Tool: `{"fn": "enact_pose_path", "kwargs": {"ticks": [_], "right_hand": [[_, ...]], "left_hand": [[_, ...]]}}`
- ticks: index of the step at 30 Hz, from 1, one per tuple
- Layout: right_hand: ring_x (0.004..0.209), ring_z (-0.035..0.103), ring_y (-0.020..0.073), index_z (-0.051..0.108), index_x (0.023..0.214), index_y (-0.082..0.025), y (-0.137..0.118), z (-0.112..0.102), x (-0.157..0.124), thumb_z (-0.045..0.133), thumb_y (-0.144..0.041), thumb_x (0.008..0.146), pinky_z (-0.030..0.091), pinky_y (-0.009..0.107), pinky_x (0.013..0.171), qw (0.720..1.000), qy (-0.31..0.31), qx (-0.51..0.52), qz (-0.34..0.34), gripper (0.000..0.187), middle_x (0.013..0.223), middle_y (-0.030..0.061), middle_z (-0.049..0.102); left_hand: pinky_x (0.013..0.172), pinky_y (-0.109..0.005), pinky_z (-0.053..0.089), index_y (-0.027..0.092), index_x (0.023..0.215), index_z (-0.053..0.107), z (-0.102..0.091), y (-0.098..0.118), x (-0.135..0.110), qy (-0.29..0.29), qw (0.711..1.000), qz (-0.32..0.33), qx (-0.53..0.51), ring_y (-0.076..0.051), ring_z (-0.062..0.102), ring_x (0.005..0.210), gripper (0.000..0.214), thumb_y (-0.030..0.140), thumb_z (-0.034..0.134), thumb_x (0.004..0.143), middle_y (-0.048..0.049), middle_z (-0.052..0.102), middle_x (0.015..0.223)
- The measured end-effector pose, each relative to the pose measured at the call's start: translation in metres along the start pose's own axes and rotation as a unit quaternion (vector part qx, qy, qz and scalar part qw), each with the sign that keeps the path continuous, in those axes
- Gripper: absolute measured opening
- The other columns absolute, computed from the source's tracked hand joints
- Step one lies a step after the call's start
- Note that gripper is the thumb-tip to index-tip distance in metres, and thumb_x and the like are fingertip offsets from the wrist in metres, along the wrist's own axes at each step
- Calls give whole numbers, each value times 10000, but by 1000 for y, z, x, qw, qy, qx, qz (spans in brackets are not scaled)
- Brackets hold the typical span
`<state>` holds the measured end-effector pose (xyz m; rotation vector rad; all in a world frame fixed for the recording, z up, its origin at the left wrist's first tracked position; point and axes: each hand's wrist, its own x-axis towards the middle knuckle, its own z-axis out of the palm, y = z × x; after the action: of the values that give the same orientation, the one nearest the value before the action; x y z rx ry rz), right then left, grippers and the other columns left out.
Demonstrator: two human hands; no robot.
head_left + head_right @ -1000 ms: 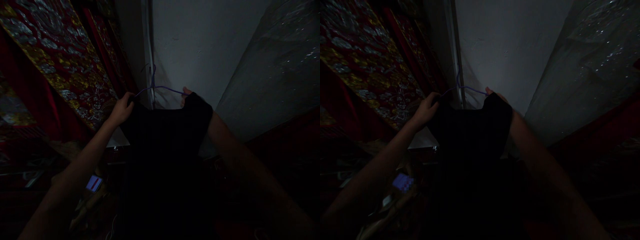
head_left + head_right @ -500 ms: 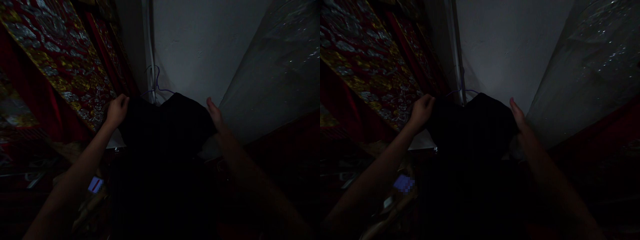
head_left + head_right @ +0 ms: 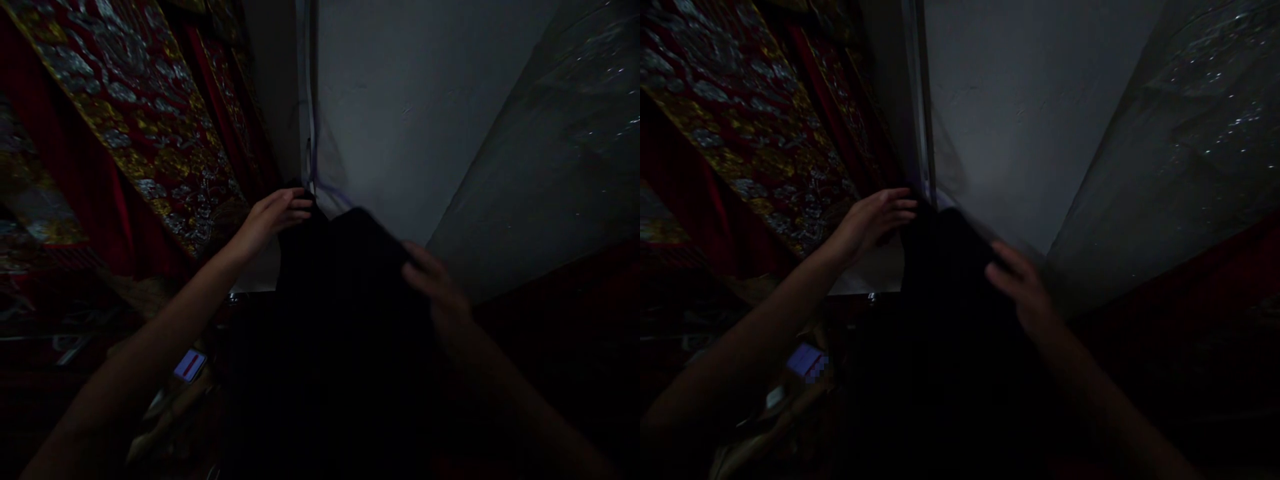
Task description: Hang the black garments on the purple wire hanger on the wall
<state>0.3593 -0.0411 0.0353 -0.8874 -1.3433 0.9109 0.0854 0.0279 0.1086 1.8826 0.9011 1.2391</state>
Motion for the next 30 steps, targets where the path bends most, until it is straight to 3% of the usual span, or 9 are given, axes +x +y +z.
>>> {"fn": "enact_pose_path", "kwargs": {"ticks": [3,6,8,11,14,18,23,27,30], "right_hand": [[992,666,266,695,1168,-254,-5,28,-23,679,-550,871,537,401,846,928,-348,-109,-75,420,1119,90,697],[1051,648,241,685,1184,-202,-4,45,-24,471,-554,1000,488,387,925,855,-484,-148,-114,451,1147,112,690],[1024,661,222,684,1173,-190,5,44,-21,389,-561,1029,483,367,911,872,-463,-133,-82,495,1097,100,710],[950,677,212,701,1116,-190,23,36,-21,340,-619,1022,482,347,864,922,-380,-72,-30,569,993,77,735],[876,678,215,717,1047,-178,41,34,-27,262,-677,1008,469,358,858,950,-311,-21,-17,676,873,74,734],[783,678,209,720,1003,-162,61,49,-34,246,-734,978,468,353,812,944,-329,-27,16,743,782,71,723],[801,683,202,722,957,-167,87,67,-27,269,-701,993,461,351,873,935,-346,-56,59,701,725,51,721],[677,657,190,692,779,-181,109,76,0,274,-763,947,470,310,754,972,-177,-113,102,736,605,40,664],[574,616,172,622,627,-193,128,84,26,310,-747,944,439,285,645,964,-74,-208,150,711,544,40,611]], "left_hand": [[856,-390,566,154,1217,612,8,13,-26,-89,978,-153,-107,-199,708,919,462,473,340,1024,-154,689,1220],[557,-283,499,164,1236,609,5,14,-50,-153,948,-261,-96,-98,549,547,400,429,510,953,-103,729,996],[427,-217,344,152,1186,645,-4,7,-56,-167,949,-266,-21,-59,393,446,415,445,594,896,-43,694,796],[416,-193,259,129,853,710,-24,-6,-40,-125,968,-181,122,-59,395,461,398,517,620,857,-19,623,636],[430,-188,275,141,782,691,-45,-12,3,-12,983,-122,139,-61,425,465,339,476,673,825,-38,680,672],[416,-193,267,146,813,710,-60,-6,72,98,983,-131,88,-59,415,428,181,326,704,823,-57,722,734],[486,-236,347,149,808,735,-41,9,121,56,984,-149,79,-98,493,472,77,205,695,843,-66,698,708],[517,-263,361,123,754,719,-16,3,124,-26,983,-110,148,-85,427,455,128,182,683,862,-63,646,629],[553,-274,404,128,706,680,-10,-13,120,-30,978,-49,200,-91,430,478,214,197,624,901,-46,621,618]]}}
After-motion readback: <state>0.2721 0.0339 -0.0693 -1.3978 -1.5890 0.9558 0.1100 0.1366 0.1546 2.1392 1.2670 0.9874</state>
